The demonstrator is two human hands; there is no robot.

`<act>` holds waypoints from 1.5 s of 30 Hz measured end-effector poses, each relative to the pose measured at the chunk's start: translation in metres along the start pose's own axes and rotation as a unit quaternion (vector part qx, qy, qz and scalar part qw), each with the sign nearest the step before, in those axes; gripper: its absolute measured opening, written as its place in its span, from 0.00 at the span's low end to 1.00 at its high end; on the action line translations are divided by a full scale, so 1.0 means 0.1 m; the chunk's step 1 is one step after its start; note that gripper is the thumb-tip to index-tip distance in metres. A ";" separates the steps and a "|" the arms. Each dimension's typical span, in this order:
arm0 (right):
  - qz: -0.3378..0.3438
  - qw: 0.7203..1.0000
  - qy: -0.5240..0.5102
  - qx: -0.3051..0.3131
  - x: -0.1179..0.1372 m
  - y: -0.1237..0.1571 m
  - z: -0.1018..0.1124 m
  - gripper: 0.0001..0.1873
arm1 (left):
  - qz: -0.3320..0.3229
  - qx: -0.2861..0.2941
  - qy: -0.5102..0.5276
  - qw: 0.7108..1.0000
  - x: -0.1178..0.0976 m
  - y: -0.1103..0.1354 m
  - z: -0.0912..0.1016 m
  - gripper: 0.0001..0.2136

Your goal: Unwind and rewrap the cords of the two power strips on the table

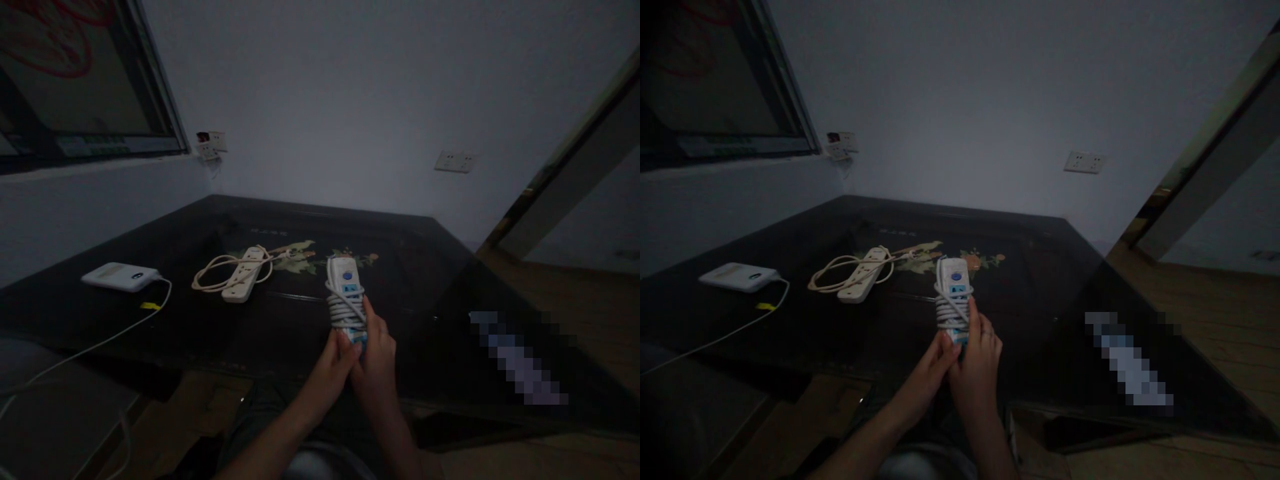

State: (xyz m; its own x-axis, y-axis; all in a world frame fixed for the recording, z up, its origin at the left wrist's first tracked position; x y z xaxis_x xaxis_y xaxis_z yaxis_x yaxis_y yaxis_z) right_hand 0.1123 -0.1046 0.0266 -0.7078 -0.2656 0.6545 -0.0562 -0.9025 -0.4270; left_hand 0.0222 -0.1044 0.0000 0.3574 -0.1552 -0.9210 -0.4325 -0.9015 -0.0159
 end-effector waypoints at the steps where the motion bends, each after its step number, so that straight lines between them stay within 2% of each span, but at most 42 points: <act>1: 0.012 1.000 0.009 0.008 0.03 0.04 -0.04 0.34 | 0.000 -0.015 0.001 1.000 -0.02 0.02 0.03 0.31; 4: 0.039 0.998 -0.002 0.045 0.03 0.11 -0.08 0.31 | -0.003 -0.032 0.007 0.999 -0.02 0.04 0.10 0.30; 6: 0.034 0.998 -0.014 0.057 0.00 0.11 -0.06 0.28 | -0.009 -0.042 -0.006 0.999 -0.02 0.02 0.15 0.30; 8: 0.020 0.998 -0.015 0.049 -0.03 0.08 -0.01 0.25 | -0.008 -0.043 -0.035 0.998 -0.02 -0.01 0.20 0.30; 13: 0.026 0.999 -0.031 0.009 -0.03 -0.01 0.18 0.18 | -0.011 0.001 -0.148 0.989 -0.10 -0.02 0.36 0.26; 15: 0.038 0.998 -0.046 -0.013 -0.04 -0.05 0.32 0.14 | -0.013 0.039 -0.209 0.977 -0.18 0.03 0.42 0.23; 17: 0.037 0.997 -0.053 -0.052 -0.07 -0.08 0.53 0.11 | 0.016 0.104 -0.237 0.966 -0.21 0.10 0.45 0.22; 20: -0.018 0.990 -0.053 -0.126 -0.22 -0.07 0.88 0.11 | 0.073 0.204 -0.199 0.956 -0.22 0.24 0.42 0.23; 22: -0.069 0.985 -0.062 -0.148 -0.36 -0.05 1.05 0.14 | 0.094 0.234 -0.138 0.958 -0.21 0.31 0.42 0.26; 25: -0.123 0.976 -0.131 -0.119 -0.60 0.00 1.11 0.16 | 0.099 0.224 -0.030 0.969 -0.17 0.32 0.45 0.29; 27: -0.136 0.958 -0.232 -0.099 -0.72 0.06 1.06 0.14 | 0.089 0.181 0.006 0.979 -0.16 0.29 0.51 0.31; 30: -0.086 0.911 -0.393 -0.089 -0.74 0.16 1.00 0.10 | 0.066 0.072 -0.053 0.994 -0.21 0.22 0.68 0.31; 32: -0.032 0.886 -0.455 -0.085 -0.66 0.21 1.01 0.09 | 0.058 0.033 -0.125 0.990 -0.28 0.20 0.74 0.28; 34: 0.002 0.867 -0.491 -0.087 -0.57 0.23 1.06 0.09 | 0.066 0.050 -0.168 0.982 -0.31 0.21 0.75 0.26; 37: 0.035 0.851 -0.514 -0.106 -0.44 0.14 1.17 0.10 | 0.107 0.135 -0.168 0.971 -0.27 0.27 0.68 0.25; 39: 0.046 0.858 -0.497 -0.121 -0.39 0.04 1.23 0.12 | 0.143 0.209 -0.136 0.958 -0.21 0.35 0.62 0.26; 41: 0.027 0.882 -0.451 -0.134 -0.41 -0.06 1.22 0.13 | 0.177 0.264 -0.093 0.944 -0.14 0.44 0.58 0.26; 43: -0.016 0.914 -0.387 -0.120 -0.46 -0.11 1.13 0.14 | 0.193 0.285 -0.034 0.938 -0.09 0.50 0.56 0.25; 45: -0.065 0.939 -0.331 -0.071 -0.53 -0.11 1.00 0.14 | 0.180 0.281 0.040 0.942 -0.08 0.51 0.54 0.26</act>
State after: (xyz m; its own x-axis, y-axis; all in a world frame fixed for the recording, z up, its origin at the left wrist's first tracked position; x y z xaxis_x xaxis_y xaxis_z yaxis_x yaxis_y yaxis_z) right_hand 0.2204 -0.1143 0.0590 -0.0992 -0.3505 0.9313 -0.2387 -0.9002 -0.3642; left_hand -0.0475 -0.1270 -0.0146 0.1556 -0.4594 -0.8745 -0.8989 -0.4330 0.0675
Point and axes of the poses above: each hand's wrist, its own y-axis away from the middle knuckle, its own z-axis out of the back of the hand, x = y × z, the point moved 6 cm from there along -y, towards the middle knuckle, and after that the axes turned 8 degrees about x, right-handed, at the moved point
